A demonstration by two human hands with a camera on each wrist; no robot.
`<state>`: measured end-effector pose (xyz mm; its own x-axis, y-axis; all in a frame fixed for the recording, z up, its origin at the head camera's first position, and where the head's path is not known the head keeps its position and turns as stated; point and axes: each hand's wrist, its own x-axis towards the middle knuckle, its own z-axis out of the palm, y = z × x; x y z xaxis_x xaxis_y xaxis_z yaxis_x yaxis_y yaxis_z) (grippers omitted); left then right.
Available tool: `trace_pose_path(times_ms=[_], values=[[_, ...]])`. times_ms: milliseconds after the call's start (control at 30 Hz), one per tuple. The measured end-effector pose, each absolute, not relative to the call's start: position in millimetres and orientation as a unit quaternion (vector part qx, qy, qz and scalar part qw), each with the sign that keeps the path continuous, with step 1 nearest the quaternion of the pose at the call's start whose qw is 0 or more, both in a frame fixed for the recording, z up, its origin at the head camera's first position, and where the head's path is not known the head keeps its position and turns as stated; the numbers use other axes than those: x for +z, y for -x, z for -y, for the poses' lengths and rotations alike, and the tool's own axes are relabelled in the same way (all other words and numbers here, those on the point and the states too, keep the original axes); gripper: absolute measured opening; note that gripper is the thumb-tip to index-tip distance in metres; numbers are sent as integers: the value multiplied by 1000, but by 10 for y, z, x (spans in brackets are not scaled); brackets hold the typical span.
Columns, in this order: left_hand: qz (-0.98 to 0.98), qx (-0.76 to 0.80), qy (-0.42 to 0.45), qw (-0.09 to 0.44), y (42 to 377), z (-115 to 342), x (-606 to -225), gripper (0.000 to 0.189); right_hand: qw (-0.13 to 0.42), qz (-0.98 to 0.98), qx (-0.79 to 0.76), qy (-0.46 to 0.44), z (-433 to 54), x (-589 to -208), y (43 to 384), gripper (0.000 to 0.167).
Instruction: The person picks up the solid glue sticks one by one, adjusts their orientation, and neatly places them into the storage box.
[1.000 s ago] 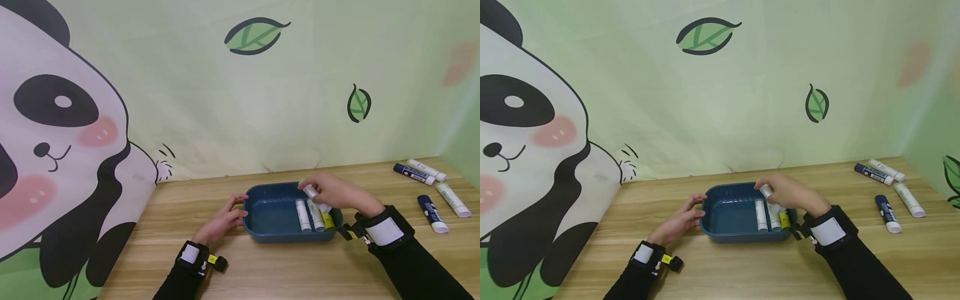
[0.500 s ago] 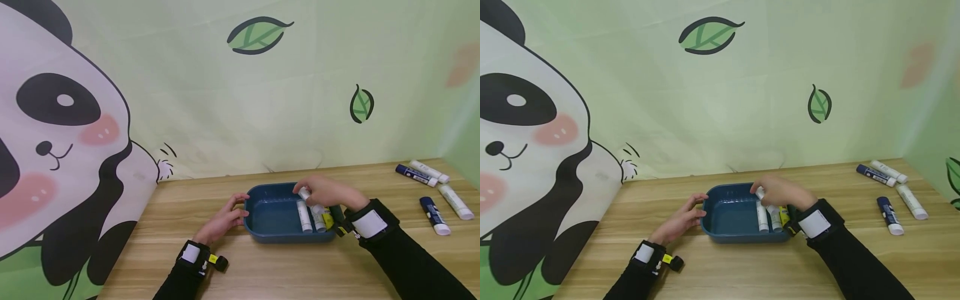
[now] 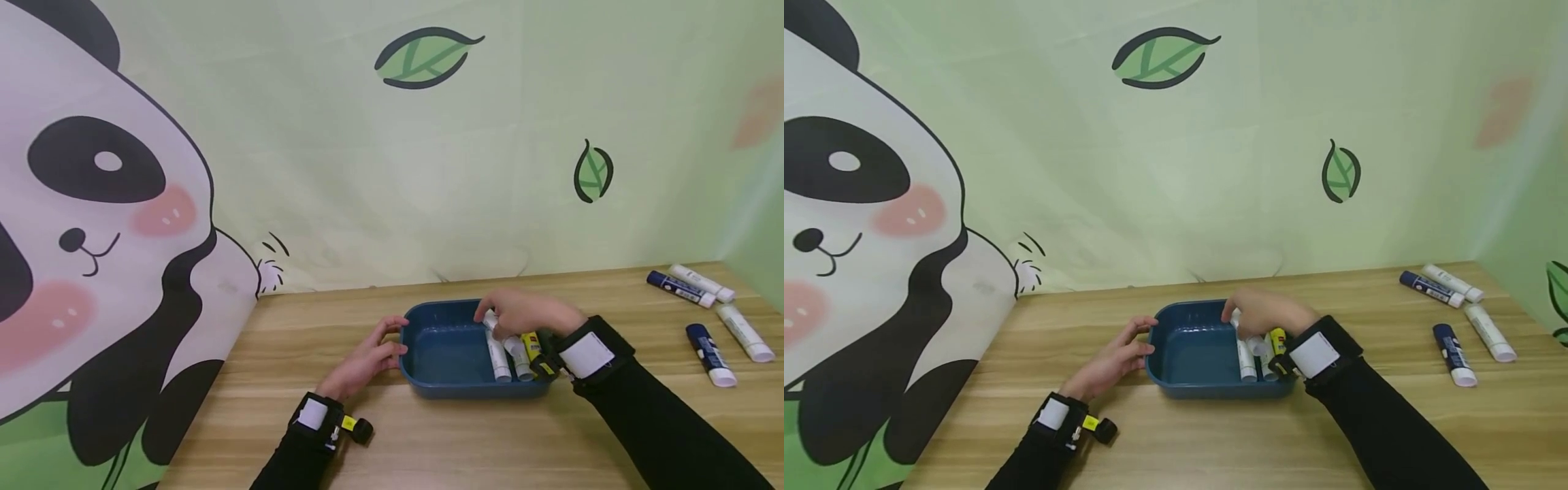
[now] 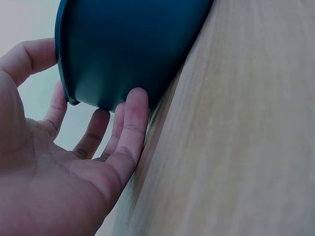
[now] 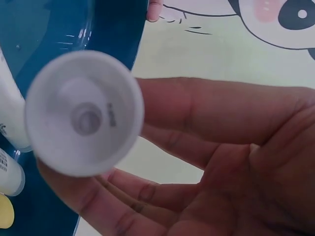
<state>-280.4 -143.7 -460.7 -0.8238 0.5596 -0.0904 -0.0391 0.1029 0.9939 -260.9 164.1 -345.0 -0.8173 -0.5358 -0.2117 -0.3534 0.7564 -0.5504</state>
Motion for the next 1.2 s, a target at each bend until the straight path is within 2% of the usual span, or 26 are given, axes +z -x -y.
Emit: trace_pose_path(times_ms=[233,567,833,1200], values=[[-710,642,-174,229,2811,1455,-4632,48,204,-934,-211,204,-1546,-3439,2672,37],[-704,649,-173,230,2808,1461,-4628,51,225,-935,-176,209,-1412,-3463,2695,37],[-701,651,-175,235,2803,1454,-4622,51,240,-933,-155,219,-1334,-3486,2672,33],[-704,648,-183,227,2811,1429,-4607,49,259,-939,-129,188,-1224,-3535,2702,28]])
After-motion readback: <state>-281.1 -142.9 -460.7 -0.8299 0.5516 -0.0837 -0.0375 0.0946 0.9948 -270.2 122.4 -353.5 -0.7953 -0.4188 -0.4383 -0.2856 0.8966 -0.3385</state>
